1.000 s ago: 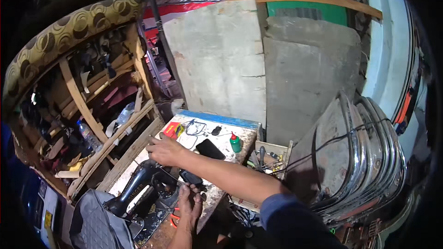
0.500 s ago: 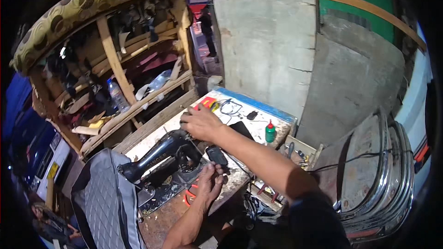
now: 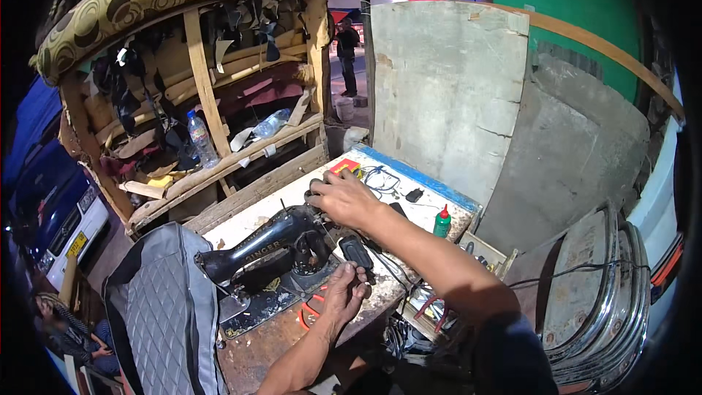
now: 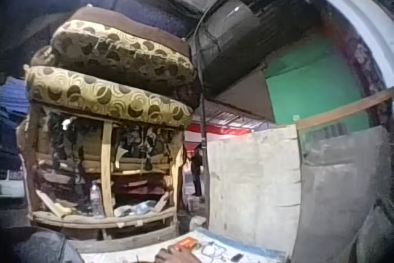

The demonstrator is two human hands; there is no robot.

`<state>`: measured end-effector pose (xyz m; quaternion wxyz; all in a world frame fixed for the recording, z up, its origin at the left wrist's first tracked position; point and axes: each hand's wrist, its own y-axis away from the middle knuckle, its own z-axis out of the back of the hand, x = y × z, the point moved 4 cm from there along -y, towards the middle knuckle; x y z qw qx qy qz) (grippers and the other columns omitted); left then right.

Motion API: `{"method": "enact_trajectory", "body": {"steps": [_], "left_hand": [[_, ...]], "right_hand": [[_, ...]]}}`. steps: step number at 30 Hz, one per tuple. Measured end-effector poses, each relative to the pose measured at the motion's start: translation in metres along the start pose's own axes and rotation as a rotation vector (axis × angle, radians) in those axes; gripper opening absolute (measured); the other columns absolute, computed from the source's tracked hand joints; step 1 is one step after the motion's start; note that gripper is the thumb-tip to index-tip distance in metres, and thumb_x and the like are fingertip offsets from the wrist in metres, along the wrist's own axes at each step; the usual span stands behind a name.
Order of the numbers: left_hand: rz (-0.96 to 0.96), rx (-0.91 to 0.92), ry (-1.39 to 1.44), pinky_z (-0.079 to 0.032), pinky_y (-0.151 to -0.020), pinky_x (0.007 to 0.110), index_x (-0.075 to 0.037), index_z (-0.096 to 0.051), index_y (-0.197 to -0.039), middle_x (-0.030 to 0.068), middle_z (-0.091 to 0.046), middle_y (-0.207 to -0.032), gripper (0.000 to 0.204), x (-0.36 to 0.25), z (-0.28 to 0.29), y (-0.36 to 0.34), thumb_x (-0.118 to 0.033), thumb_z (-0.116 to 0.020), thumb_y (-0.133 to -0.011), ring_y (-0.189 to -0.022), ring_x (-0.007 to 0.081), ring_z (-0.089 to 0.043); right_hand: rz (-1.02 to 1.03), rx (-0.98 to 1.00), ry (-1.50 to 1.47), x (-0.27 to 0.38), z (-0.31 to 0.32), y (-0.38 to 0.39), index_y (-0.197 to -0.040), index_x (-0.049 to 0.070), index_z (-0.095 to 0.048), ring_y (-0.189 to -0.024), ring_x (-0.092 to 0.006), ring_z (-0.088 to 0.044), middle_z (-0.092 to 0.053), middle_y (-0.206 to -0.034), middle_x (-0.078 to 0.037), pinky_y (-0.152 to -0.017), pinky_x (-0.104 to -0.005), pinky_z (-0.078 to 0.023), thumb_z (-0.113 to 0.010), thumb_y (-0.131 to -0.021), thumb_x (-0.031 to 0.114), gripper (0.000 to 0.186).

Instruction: The person sets up a sewing machine with a bobbin and thread, aligns and sews a quilted seat cover, and cuts excess thread using scissors.

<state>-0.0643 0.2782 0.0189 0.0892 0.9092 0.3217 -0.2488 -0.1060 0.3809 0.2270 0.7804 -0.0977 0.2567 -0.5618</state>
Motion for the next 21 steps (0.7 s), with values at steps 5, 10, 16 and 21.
{"method": "enact_trajectory", "body": {"steps": [5,10,16,21], "left_hand": [[-0.013,0.04,0.051,-0.051,-0.057,0.028,-0.01,-0.064,-0.109,0.007,-0.069,-0.097,0.018,0.0004,0.0036,-0.0022,-0.025,-0.068,-0.1,-0.082,0.0169,-0.065],[-0.039,0.046,0.051,-0.052,-0.056,0.028,-0.009,-0.063,-0.109,0.0076,-0.07,-0.097,0.018,-0.0036,0.0094,-0.0017,-0.024,-0.066,-0.101,-0.082,0.0184,-0.067],[-0.034,0.055,0.061,-0.053,-0.056,0.028,-0.009,-0.062,-0.109,0.0077,-0.069,-0.097,0.016,-0.0029,0.0034,-0.0006,-0.023,-0.064,-0.102,-0.083,0.0183,-0.067],[-0.037,0.068,0.063,-0.053,-0.056,0.028,-0.009,-0.062,-0.109,0.0074,-0.069,-0.097,0.017,-0.002,0.0062,-0.0019,-0.024,-0.066,-0.101,-0.083,0.018,-0.067]], "right_hand": [[-0.038,-0.025,-0.066,0.0008,0.0017,0.0022,-0.102,0.014,-0.076,-0.121,-0.0271,-0.057,-0.064,-0.116,-0.003,-0.104,-0.0557,-0.044,-0.06,-0.088,0.015,0.021],[-0.039,-0.019,-0.059,0.0042,0.0007,-0.0006,-0.103,0.014,-0.076,-0.121,-0.0276,-0.057,-0.064,-0.118,-0.004,-0.104,-0.0544,-0.044,-0.06,-0.089,0.016,0.021],[-0.042,-0.032,-0.086,0.0002,-0.0017,0.0007,-0.103,0.015,-0.076,-0.12,-0.0271,-0.057,-0.063,-0.114,-0.003,-0.102,-0.0537,-0.046,-0.061,-0.088,0.014,0.021],[-0.036,-0.058,-0.053,0.0005,-0.0005,0.0021,-0.103,0.016,-0.076,-0.117,-0.0266,-0.057,-0.063,-0.113,-0.002,-0.099,-0.0529,-0.048,-0.062,-0.087,0.015,0.021]]}}
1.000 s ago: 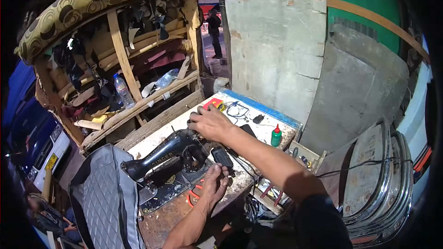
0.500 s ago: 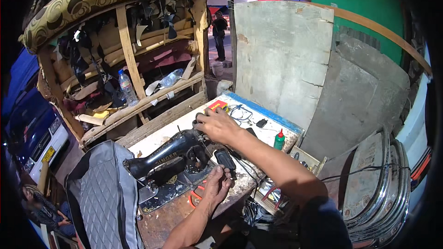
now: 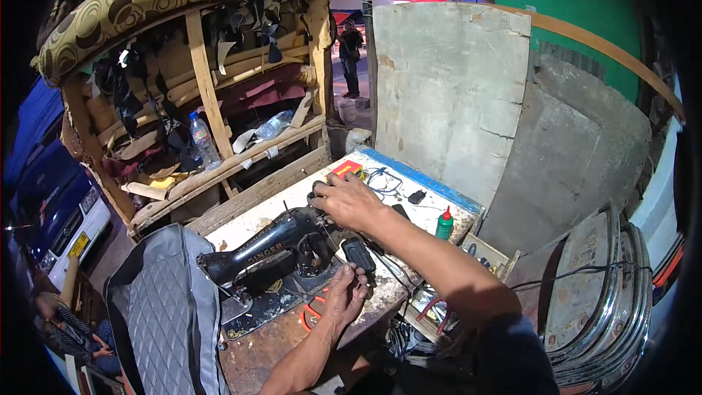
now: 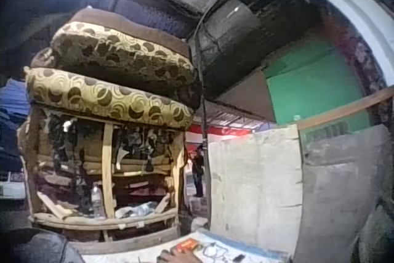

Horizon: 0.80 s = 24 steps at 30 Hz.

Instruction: The person sets up a sewing machine with a bobbin and thread, aligns and sews a quilted seat cover, and cuts excess thread using scissors.

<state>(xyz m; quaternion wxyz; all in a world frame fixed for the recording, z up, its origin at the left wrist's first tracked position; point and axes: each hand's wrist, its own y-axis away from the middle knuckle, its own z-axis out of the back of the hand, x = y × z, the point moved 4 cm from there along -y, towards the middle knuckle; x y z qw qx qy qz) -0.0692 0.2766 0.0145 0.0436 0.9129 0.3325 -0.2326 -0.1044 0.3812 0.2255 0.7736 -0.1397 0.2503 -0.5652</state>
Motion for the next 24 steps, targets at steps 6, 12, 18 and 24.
{"method": "enact_trajectory", "body": {"steps": [6,12,18,24], "left_hand": [[0.018,-0.036,0.009,-0.052,-0.056,0.028,-0.01,-0.062,-0.109,0.0073,-0.069,-0.097,0.017,0.001,-0.002,0.001,-0.024,-0.065,-0.101,-0.082,0.0179,-0.067],[0.02,-0.018,0.014,-0.052,-0.056,0.028,-0.01,-0.062,-0.109,0.0074,-0.068,-0.097,0.017,0.0,0.001,0.0,-0.024,-0.066,-0.101,-0.082,0.0184,-0.066],[0.024,-0.019,0.041,-0.052,-0.056,0.03,-0.01,-0.062,-0.107,0.0089,-0.07,-0.097,0.014,0.0,0.002,0.001,-0.022,-0.065,-0.101,-0.082,0.0205,-0.067],[0.044,-0.005,0.059,-0.052,-0.057,0.03,-0.01,-0.063,-0.108,0.0086,-0.069,-0.098,0.014,0.0,-0.002,0.002,-0.022,-0.065,-0.101,-0.082,0.0202,-0.067]], "right_hand": [[-0.009,0.001,-0.016,-0.003,-0.003,0.001,-0.102,0.016,-0.076,-0.115,-0.0257,-0.058,-0.062,-0.112,-0.001,-0.096,-0.0509,-0.049,-0.066,-0.085,0.015,0.02],[0.024,-0.057,-0.036,-0.001,-0.003,0.002,-0.101,0.014,-0.073,-0.097,-0.0262,-0.07,-0.061,-0.107,-0.005,-0.084,-0.0509,-0.052,-0.067,-0.084,0.014,0.018],[0.01,-0.007,-0.104,-0.003,-0.006,0.001,-0.102,0.013,-0.071,-0.092,-0.0276,-0.072,-0.062,-0.108,-0.006,-0.072,-0.052,-0.054,-0.067,-0.084,0.013,0.019],[0.002,0.051,-0.107,-0.003,0.0,-0.001,-0.104,0.012,-0.071,-0.098,-0.0284,-0.07,-0.063,-0.112,-0.006,-0.073,-0.0508,-0.054,-0.069,-0.083,0.012,0.021]]}}
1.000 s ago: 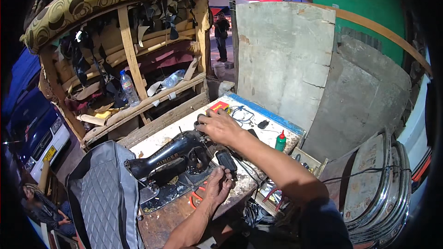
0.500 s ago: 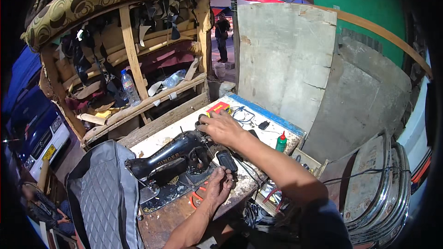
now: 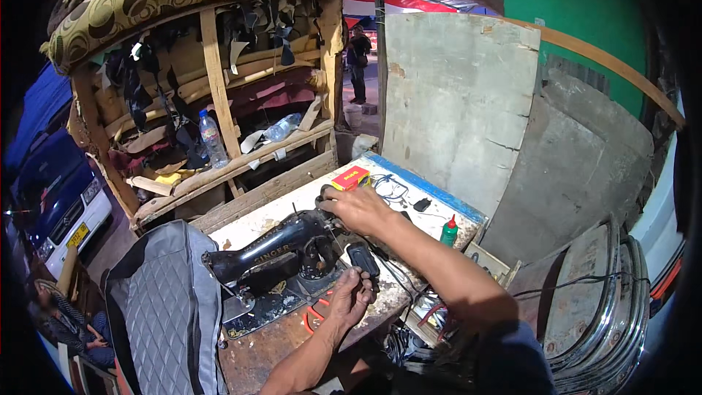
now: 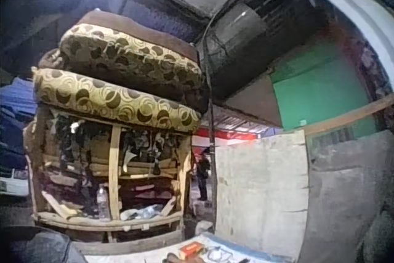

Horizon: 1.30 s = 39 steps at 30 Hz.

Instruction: The person sets up a sewing machine with a bobbin and thread, aligns and sews a quilted seat cover, and cuts excess thread using scissors.

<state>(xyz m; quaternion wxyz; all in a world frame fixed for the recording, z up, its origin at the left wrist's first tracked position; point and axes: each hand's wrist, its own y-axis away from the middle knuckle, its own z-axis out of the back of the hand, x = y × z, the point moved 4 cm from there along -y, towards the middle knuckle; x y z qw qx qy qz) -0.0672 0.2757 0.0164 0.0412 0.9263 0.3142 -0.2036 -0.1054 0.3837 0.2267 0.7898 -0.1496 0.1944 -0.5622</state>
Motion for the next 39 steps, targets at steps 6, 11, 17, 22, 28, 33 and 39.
{"method": "enact_trajectory", "body": {"steps": [6,11,17,22,28,33,39], "left_hand": [[-0.004,-0.021,-0.006,-0.052,-0.057,0.029,-0.009,-0.063,-0.11,0.0075,-0.07,-0.098,0.018,0.002,0.006,-0.004,-0.023,-0.067,-0.1,-0.079,0.0185,-0.068],[-0.005,-0.014,-0.022,-0.052,-0.057,0.029,-0.009,-0.064,-0.109,0.0071,-0.07,-0.098,0.016,0.0,0.0,-0.001,-0.023,-0.066,-0.101,-0.079,0.0174,-0.067],[0.001,0.02,-0.053,-0.05,-0.058,0.028,-0.01,-0.064,-0.109,0.0057,-0.07,-0.098,0.014,0.001,-0.001,-0.001,-0.021,-0.064,-0.102,-0.079,0.0162,-0.066],[0.032,-0.019,-0.031,-0.049,-0.057,0.028,-0.01,-0.065,-0.106,0.006,-0.071,-0.097,0.011,0.001,-0.003,0.0,-0.02,-0.063,-0.102,-0.079,0.0164,-0.066],[0.017,-0.009,-0.03,-0.049,-0.055,0.027,-0.009,-0.065,-0.107,0.0061,-0.07,-0.098,0.012,0.002,0.001,-0.003,-0.02,-0.064,-0.102,-0.077,0.0163,-0.067],[0.004,-0.008,-0.064,-0.05,-0.055,0.026,-0.008,-0.065,-0.109,0.0054,-0.07,-0.098,0.016,0.003,0.006,-0.005,-0.022,-0.064,-0.102,-0.079,0.0141,-0.067],[-0.003,0.042,-0.045,-0.052,-0.056,0.025,-0.007,-0.063,-0.109,0.0046,-0.069,-0.1,0.016,0.005,0.003,-0.005,-0.022,-0.064,-0.102,-0.079,0.0129,-0.068]], "right_hand": [[-0.019,-0.022,0.002,0.002,0.003,0.001,-0.106,0.012,-0.071,-0.098,-0.0286,-0.07,-0.063,-0.112,-0.006,-0.074,-0.0505,-0.053,-0.067,-0.084,0.011,0.022],[-0.008,-0.032,0.025,0.003,0.006,0.002,-0.107,0.013,-0.072,-0.09,-0.0288,-0.071,-0.064,-0.111,-0.007,-0.071,-0.0479,-0.056,-0.063,-0.085,0.01,0.023],[0.012,-0.029,0.013,0.005,0.008,0.001,-0.116,0.014,-0.071,-0.091,-0.0314,-0.071,-0.065,-0.111,-0.007,-0.074,-0.0467,-0.058,-0.063,-0.085,0.008,0.033],[0.005,0.029,0.022,0.003,0.006,0.0,-0.122,0.016,-0.069,-0.091,-0.0322,-0.072,-0.063,-0.124,-0.007,-0.074,-0.0464,-0.059,-0.058,-0.087,0.008,0.037],[0.003,-0.034,0.034,0.007,0.013,0.002,-0.117,0.014,-0.07,-0.086,-0.0332,-0.072,-0.063,-0.117,-0.008,-0.072,-0.0472,-0.059,-0.057,-0.088,0.005,0.033],[-0.044,0.15,0.043,0.007,0.012,-0.002,-0.131,0.02,-0.067,-0.093,-0.0358,-0.072,-0.061,-0.138,-0.008,-0.08,-0.0472,-0.059,-0.056,-0.09,0.008,0.043],[-0.058,0.161,0.03,0.007,0.012,-0.001,-0.131,0.019,-0.067,-0.099,-0.0364,-0.07,-0.062,-0.136,-0.009,-0.083,-0.0468,-0.058,-0.055,-0.09,0.005,0.045]]}}
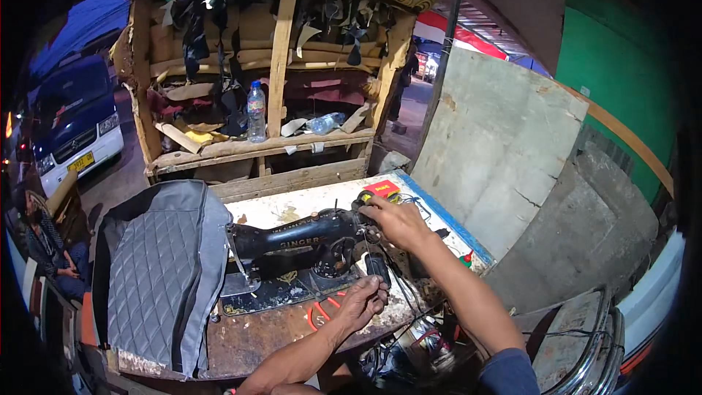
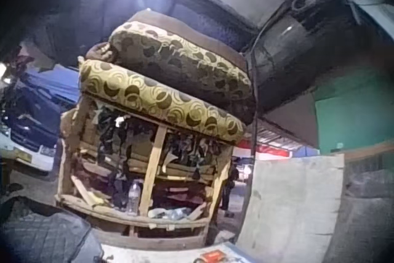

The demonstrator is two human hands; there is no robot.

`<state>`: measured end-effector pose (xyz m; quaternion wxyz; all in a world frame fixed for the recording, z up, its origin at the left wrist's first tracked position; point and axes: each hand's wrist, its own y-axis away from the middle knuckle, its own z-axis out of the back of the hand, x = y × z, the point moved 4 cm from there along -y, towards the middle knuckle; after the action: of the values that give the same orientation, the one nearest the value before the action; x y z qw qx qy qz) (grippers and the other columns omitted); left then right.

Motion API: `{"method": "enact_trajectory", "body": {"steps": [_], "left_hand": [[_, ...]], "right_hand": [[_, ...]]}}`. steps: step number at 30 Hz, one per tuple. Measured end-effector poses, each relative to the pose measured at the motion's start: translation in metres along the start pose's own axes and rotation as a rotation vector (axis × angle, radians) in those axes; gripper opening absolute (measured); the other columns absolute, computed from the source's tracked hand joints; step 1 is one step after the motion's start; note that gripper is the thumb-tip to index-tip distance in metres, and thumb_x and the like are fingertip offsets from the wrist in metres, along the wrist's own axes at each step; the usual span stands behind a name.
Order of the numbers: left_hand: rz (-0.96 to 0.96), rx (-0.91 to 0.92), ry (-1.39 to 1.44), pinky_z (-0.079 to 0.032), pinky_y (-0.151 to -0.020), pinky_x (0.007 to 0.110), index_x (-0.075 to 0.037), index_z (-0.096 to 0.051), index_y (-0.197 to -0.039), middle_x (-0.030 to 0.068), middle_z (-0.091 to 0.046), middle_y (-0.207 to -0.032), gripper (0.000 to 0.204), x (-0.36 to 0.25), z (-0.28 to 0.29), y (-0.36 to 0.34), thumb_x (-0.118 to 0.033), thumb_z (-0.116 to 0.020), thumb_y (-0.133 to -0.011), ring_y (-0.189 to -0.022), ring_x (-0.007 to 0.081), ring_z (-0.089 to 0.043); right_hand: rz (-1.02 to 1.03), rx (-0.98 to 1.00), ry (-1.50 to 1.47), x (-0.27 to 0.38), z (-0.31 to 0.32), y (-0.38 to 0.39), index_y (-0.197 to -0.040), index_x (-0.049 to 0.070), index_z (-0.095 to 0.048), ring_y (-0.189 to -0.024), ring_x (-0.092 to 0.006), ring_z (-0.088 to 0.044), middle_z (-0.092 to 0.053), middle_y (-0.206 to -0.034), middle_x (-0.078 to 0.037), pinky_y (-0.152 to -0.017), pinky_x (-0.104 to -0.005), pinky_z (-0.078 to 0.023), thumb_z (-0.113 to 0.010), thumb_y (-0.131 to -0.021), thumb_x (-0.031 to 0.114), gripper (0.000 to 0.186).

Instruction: The person sets up a sewing machine with a bobbin and thread, aligns and sews a quilted seat cover, and cuts excess thread using scissors.

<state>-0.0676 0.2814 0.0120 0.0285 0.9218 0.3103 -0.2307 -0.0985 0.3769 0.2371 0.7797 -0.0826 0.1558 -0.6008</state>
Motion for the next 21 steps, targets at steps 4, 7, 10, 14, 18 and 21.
{"method": "enact_trajectory", "body": {"steps": [4,7,10,14,18,21], "left_hand": [[0.005,-0.006,0.006,-0.052,-0.056,0.025,-0.007,-0.063,-0.11,0.0045,-0.069,-0.099,0.016,0.0,-0.0003,0.0003,-0.022,-0.064,-0.102,-0.079,0.013,-0.067],[-0.005,-0.004,-0.01,-0.053,-0.056,0.025,-0.007,-0.064,-0.11,0.0045,-0.069,-0.098,0.017,-0.0008,-0.0007,0.0009,-0.022,-0.064,-0.102,-0.079,0.0128,-0.067],[-0.002,-0.03,-0.031,-0.052,-0.055,0.025,-0.007,-0.064,-0.109,0.0038,-0.068,-0.096,0.019,-0.0003,-0.0029,0.001,-0.024,-0.065,-0.102,-0.078,0.0121,-0.066],[0.005,-0.027,-0.056,-0.049,-0.055,0.025,-0.007,-0.065,-0.109,0.0023,-0.067,-0.095,0.02,-0.0021,-0.0066,0.0034,-0.025,-0.065,-0.102,-0.077,0.011,-0.064],[0.018,-0.029,-0.078,-0.049,-0.058,0.025,-0.007,-0.065,-0.109,0.0015,-0.066,-0.095,0.021,-0.0008,-0.0072,0.0027,-0.027,-0.065,-0.102,-0.078,0.0102,-0.063],[0.011,-0.034,-0.106,-0.049,-0.057,0.025,-0.007,-0.064,-0.113,0.002,-0.066,-0.097,0.022,0.0001,-0.001,0.0011,-0.027,-0.065,-0.102,-0.078,0.0106,-0.064]], "right_hand": [[-0.001,-0.009,0.01,0.0008,0.0003,-0.001,-0.13,0.018,-0.067,-0.097,-0.0357,-0.07,-0.063,-0.131,-0.007,-0.08,-0.0474,-0.057,-0.057,-0.089,0.006,0.044],[0.007,-0.014,0.0,0.0031,0.0025,-0.0005,-0.13,0.018,-0.066,-0.096,-0.0354,-0.071,-0.063,-0.131,-0.007,-0.08,-0.0477,-0.057,-0.057,-0.09,0.006,0.043],[0.016,-0.031,-0.006,0.0032,0.003,0.0019,-0.129,0.018,-0.066,-0.095,-0.0353,-0.071,-0.063,-0.131,-0.007,-0.079,-0.0475,-0.057,-0.058,-0.089,0.006,0.043],[0.017,-0.019,0.005,-0.0009,-0.0012,-0.0003,-0.13,0.019,-0.066,-0.092,-0.0346,-0.072,-0.063,-0.131,-0.006,-0.076,-0.0468,-0.057,-0.061,-0.087,0.003,0.046],[0.025,-0.048,0.039,-0.004,-0.0032,0.0007,-0.129,0.019,-0.067,-0.089,-0.0339,-0.072,-0.063,-0.132,-0.006,-0.074,-0.0456,-0.057,-0.06,-0.087,0.003,0.046],[0.026,-0.044,0.025,-0.0003,0.0008,-0.0008,-0.128,0.019,-0.068,-0.088,-0.0339,-0.072,-0.063,-0.133,-0.006,-0.074,-0.0456,-0.057,-0.059,-0.087,0.002,0.045]]}}
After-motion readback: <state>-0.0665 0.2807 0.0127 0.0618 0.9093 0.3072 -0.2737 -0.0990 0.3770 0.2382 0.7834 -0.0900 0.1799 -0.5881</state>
